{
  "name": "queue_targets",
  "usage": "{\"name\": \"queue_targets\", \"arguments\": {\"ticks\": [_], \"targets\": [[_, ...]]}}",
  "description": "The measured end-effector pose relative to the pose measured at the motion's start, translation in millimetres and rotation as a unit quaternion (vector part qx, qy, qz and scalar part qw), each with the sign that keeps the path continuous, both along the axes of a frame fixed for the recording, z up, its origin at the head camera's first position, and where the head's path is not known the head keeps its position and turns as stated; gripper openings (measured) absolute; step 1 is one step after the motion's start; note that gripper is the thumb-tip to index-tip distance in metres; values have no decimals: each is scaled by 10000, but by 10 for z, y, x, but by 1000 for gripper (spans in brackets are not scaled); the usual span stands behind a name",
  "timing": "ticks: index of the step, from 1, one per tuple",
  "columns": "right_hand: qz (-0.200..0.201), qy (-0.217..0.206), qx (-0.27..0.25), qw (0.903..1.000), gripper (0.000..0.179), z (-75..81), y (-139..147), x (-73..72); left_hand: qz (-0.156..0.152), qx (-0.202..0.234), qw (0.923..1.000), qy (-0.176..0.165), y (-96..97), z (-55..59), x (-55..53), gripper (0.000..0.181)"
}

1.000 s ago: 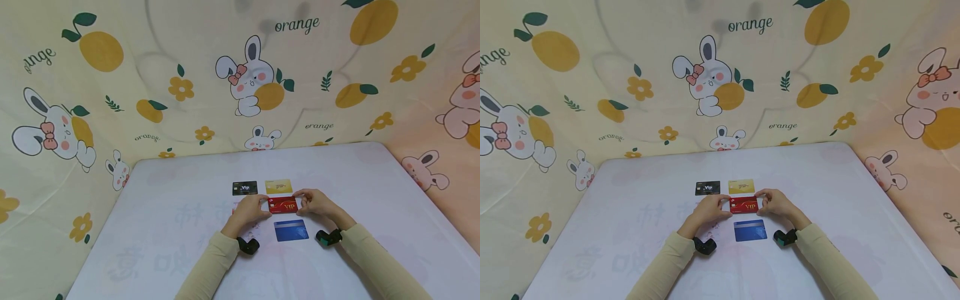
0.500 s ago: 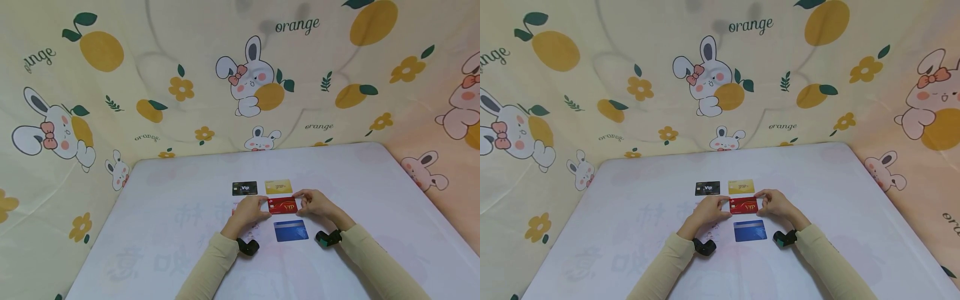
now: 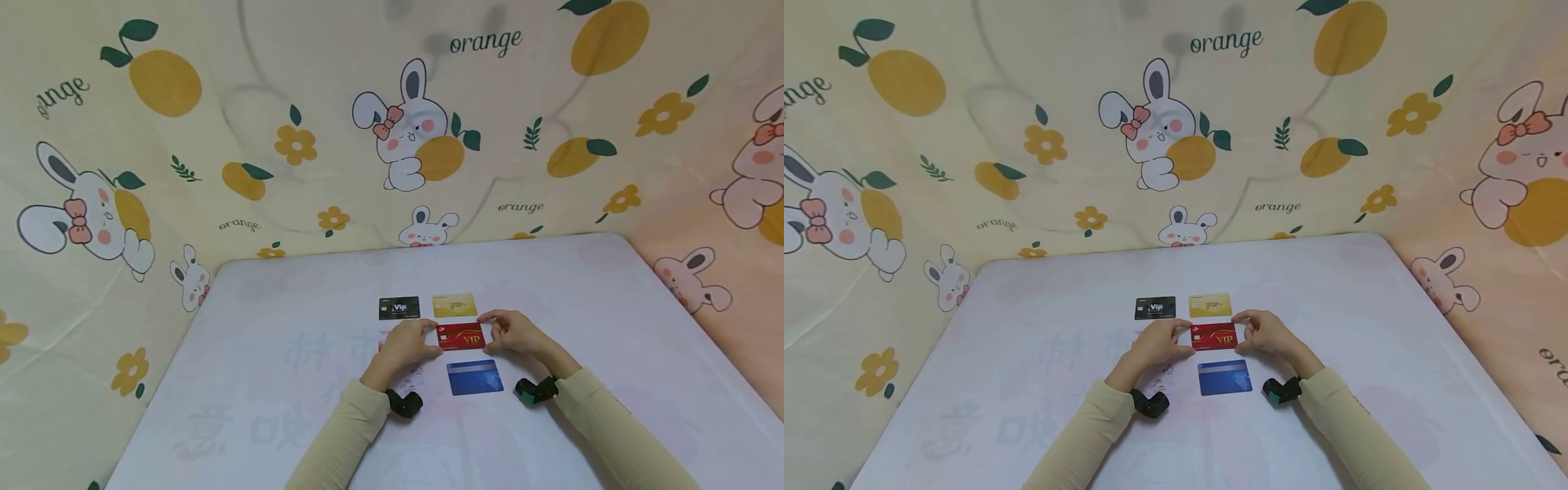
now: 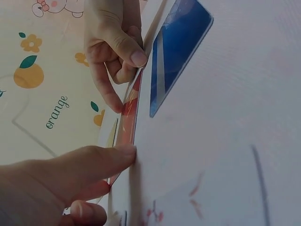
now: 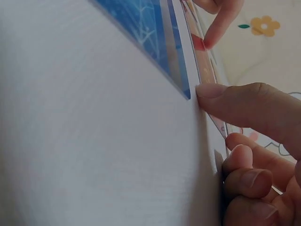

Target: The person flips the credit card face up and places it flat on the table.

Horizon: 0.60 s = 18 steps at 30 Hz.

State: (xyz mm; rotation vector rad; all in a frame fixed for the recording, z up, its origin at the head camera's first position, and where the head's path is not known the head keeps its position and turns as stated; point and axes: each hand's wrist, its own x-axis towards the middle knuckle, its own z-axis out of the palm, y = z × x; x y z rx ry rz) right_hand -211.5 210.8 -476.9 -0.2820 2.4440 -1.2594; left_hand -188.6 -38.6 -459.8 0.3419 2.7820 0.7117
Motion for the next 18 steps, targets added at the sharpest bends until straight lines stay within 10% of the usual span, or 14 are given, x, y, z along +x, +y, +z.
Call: {"name": "queue_targets", "arguments": {"ticks": [18], "targets": [[243,58,-177,9995,57,57,44,47,18,80,9998,174,-31,-47,29,53]]}}
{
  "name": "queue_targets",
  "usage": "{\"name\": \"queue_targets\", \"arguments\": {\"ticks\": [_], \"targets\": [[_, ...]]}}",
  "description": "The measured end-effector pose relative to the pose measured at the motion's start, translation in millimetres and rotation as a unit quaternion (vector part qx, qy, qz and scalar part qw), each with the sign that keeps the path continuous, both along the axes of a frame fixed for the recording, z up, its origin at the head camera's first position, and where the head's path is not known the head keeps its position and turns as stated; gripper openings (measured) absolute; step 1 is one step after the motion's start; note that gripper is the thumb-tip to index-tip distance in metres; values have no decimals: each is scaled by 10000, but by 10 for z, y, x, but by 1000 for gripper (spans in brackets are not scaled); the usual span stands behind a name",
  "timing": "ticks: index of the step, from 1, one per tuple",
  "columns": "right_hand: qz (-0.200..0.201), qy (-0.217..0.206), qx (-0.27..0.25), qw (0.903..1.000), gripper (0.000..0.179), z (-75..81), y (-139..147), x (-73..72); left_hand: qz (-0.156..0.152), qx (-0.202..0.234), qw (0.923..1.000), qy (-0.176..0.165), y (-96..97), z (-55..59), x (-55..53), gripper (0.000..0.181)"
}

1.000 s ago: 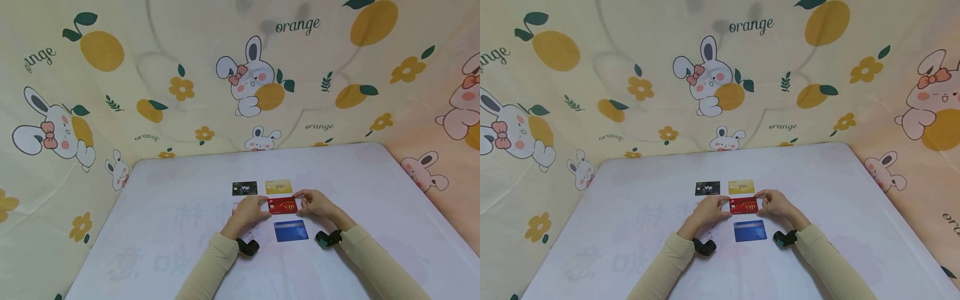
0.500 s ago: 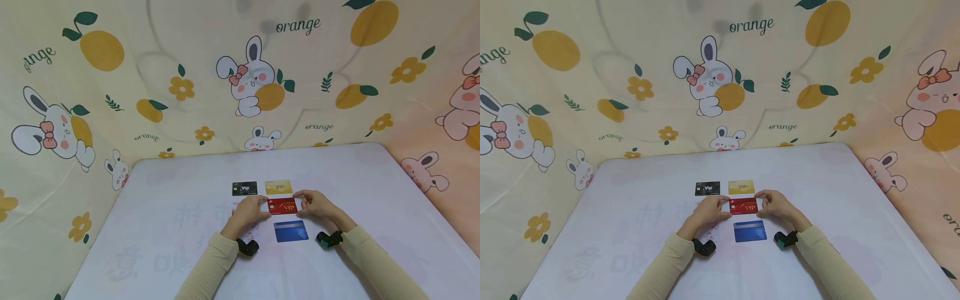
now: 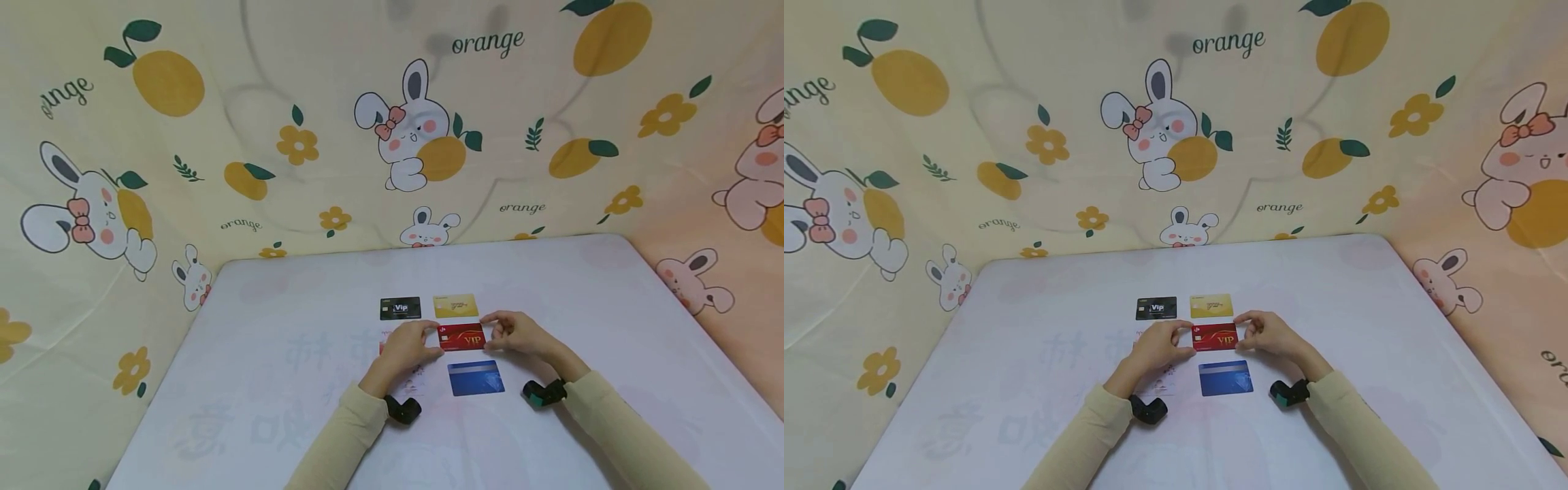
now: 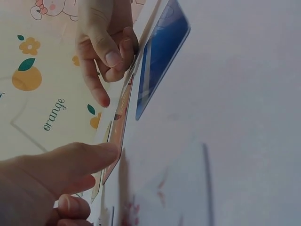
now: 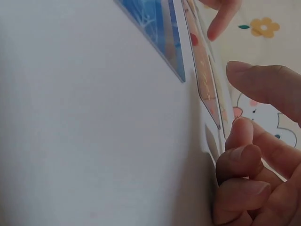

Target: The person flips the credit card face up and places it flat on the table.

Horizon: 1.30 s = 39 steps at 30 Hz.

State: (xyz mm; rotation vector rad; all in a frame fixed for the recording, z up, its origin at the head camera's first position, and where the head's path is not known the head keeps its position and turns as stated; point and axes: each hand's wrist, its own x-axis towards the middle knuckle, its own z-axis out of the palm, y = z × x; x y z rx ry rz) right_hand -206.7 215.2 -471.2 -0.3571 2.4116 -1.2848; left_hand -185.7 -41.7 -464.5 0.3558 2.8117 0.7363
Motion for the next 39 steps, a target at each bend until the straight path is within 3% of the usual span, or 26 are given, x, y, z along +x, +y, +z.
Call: {"name": "queue_targets", "arguments": {"ticks": [9,17,23,34,39], "targets": [[165,154,148,9996,53,12,62,144,-127,285,9995,3,-36,-33,74,50],[411,211,262,9986,51,1,83,319,-494,270,9979,332,-51,-29,156,45],[536,378,418,9970,54,12,97,448,-723,319,9966,231,-42,-17,259,47],[640,324,532,9960,61,55,85,572,-1098,66,9939,69,-18,-15,419,57],[679,385,521,9956,58,73,66,602,-1286,-157,9914,191,29,-15,468,64]]}}
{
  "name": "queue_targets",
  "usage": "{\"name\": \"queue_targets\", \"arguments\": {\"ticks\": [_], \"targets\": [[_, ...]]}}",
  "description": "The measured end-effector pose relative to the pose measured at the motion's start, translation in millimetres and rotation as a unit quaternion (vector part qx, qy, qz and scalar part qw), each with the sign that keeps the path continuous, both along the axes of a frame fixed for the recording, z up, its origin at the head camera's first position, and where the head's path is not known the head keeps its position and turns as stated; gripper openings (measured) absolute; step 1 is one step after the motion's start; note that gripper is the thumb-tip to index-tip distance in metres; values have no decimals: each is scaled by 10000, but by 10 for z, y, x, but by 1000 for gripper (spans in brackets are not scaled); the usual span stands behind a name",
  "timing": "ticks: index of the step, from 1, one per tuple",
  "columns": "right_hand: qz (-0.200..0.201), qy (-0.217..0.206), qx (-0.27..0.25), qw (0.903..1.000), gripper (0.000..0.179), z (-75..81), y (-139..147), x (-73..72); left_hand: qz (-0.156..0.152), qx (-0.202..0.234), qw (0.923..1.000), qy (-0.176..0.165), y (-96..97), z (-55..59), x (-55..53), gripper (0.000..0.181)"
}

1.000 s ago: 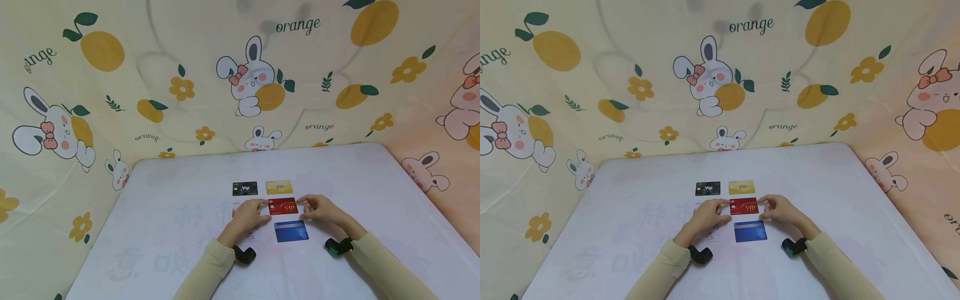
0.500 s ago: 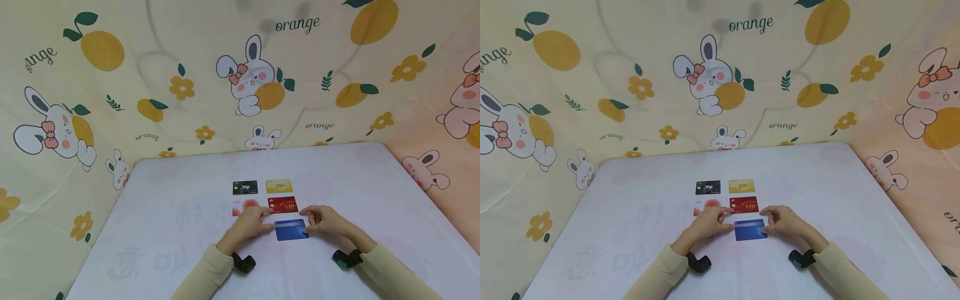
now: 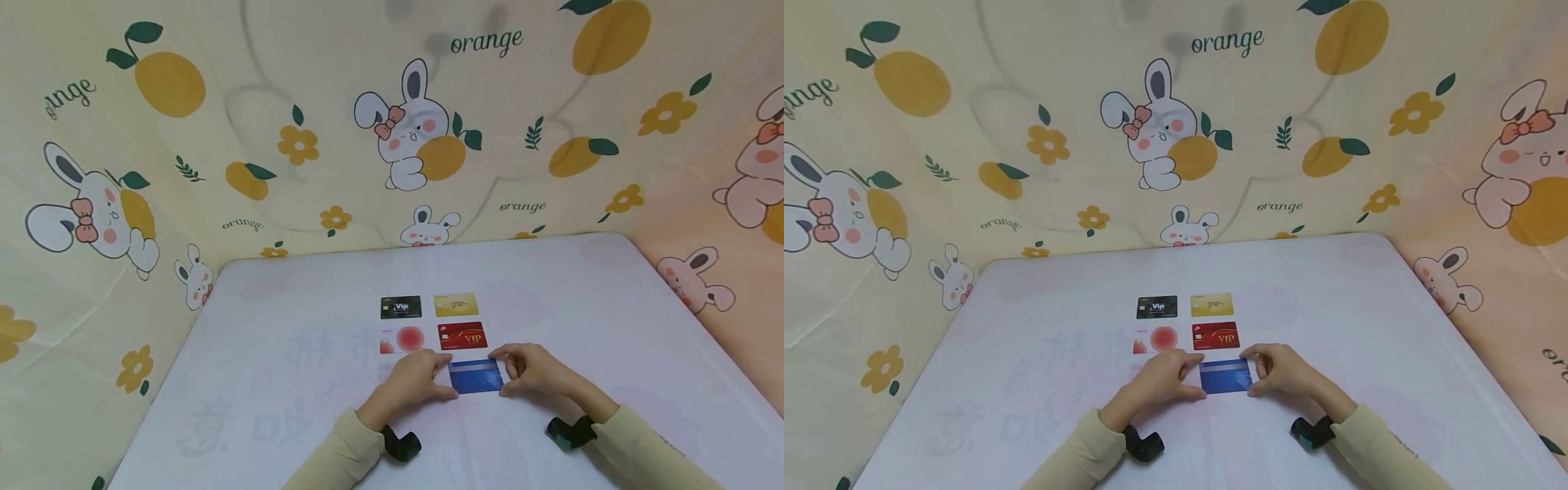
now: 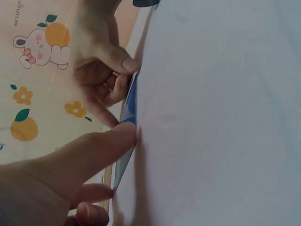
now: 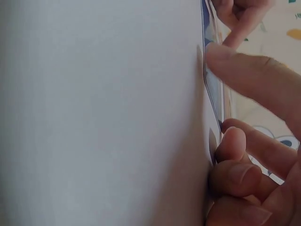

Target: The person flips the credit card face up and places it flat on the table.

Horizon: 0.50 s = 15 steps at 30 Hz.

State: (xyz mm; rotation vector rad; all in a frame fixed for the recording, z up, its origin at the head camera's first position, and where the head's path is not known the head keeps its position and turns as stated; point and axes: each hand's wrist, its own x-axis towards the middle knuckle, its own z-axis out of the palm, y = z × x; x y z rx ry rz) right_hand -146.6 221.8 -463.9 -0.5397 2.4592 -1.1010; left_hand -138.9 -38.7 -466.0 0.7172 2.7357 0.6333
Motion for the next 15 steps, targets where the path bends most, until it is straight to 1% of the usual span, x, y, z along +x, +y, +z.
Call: {"name": "queue_targets", "arguments": {"ticks": [3,5,10,15], "targets": [[33,73,0,10000,56,8,-15,15,-28,-138,9997,216,36,6,22,63],[49,115,16,9999,54,14,-25,21,3,-215,9994,278,54,10,35,61],[74,150,17,9999,50,9,-39,8,101,-256,9993,254,78,11,55,57],[174,170,-88,9997,47,-15,-38,-33,170,-162,9995,214,85,22,59,56]]}}
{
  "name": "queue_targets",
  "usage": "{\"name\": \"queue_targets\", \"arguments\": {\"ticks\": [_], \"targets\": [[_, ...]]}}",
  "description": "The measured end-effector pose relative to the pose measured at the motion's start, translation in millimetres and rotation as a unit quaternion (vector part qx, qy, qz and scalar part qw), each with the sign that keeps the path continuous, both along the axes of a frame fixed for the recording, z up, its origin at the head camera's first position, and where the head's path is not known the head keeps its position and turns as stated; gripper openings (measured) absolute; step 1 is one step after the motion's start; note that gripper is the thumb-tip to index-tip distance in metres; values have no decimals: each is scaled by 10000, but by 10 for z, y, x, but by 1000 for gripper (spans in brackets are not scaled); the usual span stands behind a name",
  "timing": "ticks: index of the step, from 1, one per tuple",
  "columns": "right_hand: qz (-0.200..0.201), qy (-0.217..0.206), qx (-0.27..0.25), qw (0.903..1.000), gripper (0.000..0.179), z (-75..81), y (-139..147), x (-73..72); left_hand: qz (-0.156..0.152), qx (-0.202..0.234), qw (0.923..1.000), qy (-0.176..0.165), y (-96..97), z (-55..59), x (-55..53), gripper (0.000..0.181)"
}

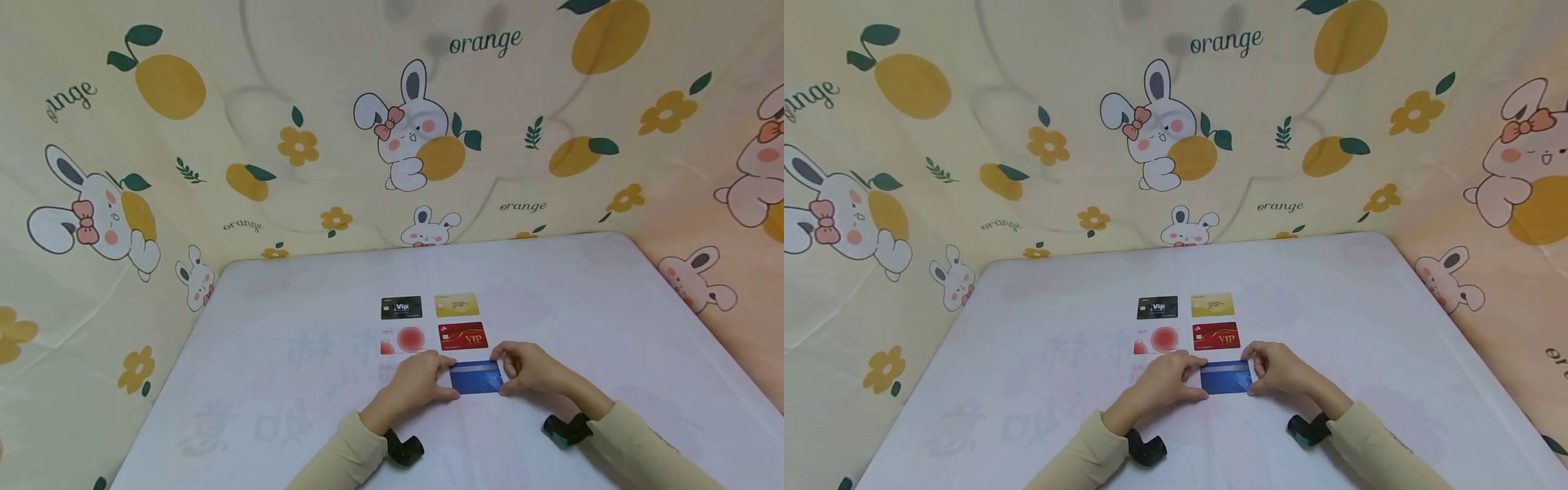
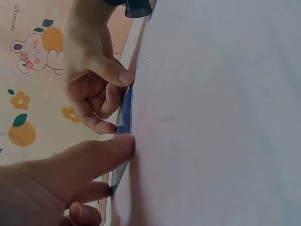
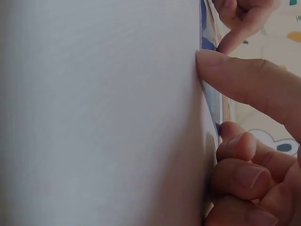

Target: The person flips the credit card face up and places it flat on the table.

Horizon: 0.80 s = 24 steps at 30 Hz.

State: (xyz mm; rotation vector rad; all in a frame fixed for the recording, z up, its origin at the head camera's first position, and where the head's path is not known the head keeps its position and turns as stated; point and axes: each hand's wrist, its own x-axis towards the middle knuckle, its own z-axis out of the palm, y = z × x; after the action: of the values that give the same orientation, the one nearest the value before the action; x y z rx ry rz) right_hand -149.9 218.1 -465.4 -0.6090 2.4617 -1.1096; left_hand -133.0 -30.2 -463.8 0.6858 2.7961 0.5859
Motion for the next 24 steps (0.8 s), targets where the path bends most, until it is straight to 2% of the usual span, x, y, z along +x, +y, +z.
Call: {"name": "queue_targets", "arguments": {"ticks": [10,18,24], "targets": [[156,82,-115,9998,46,-26,-5,-11,-127,8,9998,123,6,-8,-4,61],[139,-20,-291,9995,47,-35,-4,0,85,255,9996,-111,25,-19,-11,60],[180,-60,-315,9993,47,-21,3,2,31,251,9997,-42,36,14,-22,57]]}}
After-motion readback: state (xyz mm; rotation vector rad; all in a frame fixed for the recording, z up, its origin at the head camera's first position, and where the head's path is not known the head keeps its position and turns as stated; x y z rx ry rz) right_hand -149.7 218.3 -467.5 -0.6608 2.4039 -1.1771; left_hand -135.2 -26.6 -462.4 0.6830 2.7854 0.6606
